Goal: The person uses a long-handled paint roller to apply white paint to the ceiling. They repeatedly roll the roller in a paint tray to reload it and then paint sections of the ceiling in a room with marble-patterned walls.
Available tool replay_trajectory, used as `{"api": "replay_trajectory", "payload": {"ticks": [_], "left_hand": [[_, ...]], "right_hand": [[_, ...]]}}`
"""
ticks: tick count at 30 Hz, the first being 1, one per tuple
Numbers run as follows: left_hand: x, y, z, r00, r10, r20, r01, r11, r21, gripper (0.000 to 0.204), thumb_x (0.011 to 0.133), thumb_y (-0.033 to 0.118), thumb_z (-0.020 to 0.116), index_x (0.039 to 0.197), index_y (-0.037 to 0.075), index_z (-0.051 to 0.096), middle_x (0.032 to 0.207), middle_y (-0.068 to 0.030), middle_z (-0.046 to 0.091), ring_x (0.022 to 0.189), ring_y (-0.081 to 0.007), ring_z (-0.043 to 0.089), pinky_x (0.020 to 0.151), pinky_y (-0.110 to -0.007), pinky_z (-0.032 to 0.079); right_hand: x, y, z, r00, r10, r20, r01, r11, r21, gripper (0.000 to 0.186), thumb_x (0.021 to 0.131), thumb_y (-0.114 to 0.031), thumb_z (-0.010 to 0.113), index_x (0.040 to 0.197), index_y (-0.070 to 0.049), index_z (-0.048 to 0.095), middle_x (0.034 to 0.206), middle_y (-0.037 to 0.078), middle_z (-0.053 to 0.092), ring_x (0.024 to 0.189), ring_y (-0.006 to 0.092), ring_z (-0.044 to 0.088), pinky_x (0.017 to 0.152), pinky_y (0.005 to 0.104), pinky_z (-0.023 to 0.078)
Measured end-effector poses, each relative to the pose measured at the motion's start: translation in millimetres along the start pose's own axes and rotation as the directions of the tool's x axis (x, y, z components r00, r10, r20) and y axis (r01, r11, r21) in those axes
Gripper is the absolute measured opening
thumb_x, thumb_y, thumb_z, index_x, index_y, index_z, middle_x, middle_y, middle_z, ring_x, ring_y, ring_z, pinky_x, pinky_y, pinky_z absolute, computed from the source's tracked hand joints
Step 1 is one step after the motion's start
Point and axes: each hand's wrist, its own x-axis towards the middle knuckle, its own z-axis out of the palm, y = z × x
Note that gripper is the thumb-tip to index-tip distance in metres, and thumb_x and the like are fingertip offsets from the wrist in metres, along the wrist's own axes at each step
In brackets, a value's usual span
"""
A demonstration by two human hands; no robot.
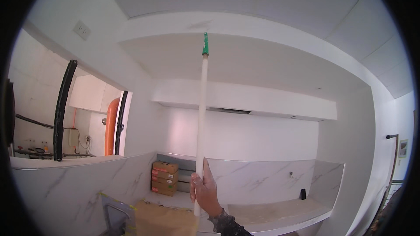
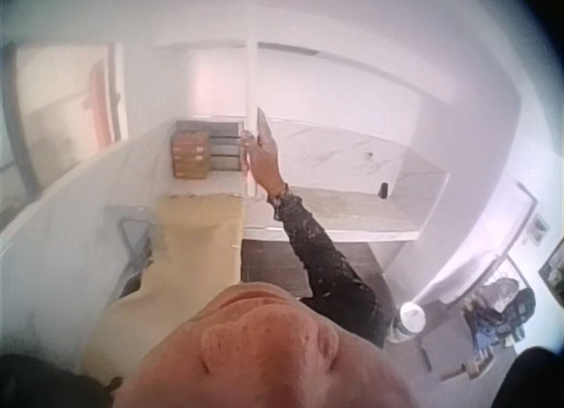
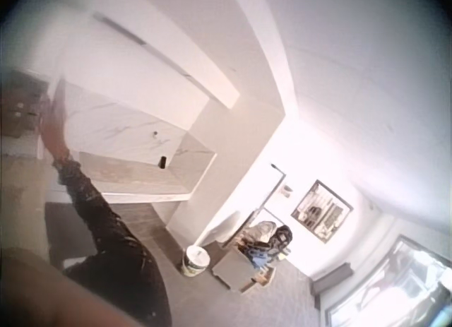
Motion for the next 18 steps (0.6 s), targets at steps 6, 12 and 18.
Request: {"api": "replay_trajectory", "payload": {"ticks": [6,12,18], "left_hand": [[4,6,-6,1.000,-0.027,0.012,0.027,1.000,0.003,0.073,0.096,0.050,0.051,0.147,0.001,0.033,0.156,-0.0185,0.027,0.145,-0.0371,0.020,0.118,-0.056,0.011],[5,8,-10,0.999,-0.036,0.016,0.036,0.999,0.028,0.075,0.096,0.051,0.049,0.149,0.002,0.030,0.158,-0.0175,0.025,0.147,-0.0360,0.018,0.119,-0.055,0.010],[4,5,-11,0.998,-0.051,0.026,0.050,0.998,0.026,0.077,0.096,0.053,0.048,0.150,0.003,0.028,0.159,-0.0166,0.022,0.148,-0.0349,0.015,0.119,-0.054,0.008]], "right_hand": [[43,11,26,0.999,-0.026,-0.047,0.031,0.995,0.090,0.065,0.103,-0.016,0.046,0.158,-0.007,0.012,0.073,0.002,0.048,0.043,0.0071,0.043,0.034,0.0238,0.039],[115,0,35,0.995,-0.087,-0.051,0.094,0.985,0.144,0.063,0.105,-0.021,0.046,0.158,-0.012,0.013,0.074,0.003,0.048,0.043,0.0083,0.044,0.035,0.0249,0.042],[55,34,42,0.993,-0.044,-0.110,0.057,0.991,0.118,0.061,0.104,-0.021,0.046,0.157,-0.009,0.017,0.075,0.002,0.049,0.043,0.0080,0.045,0.034,0.0238,0.041]]}}
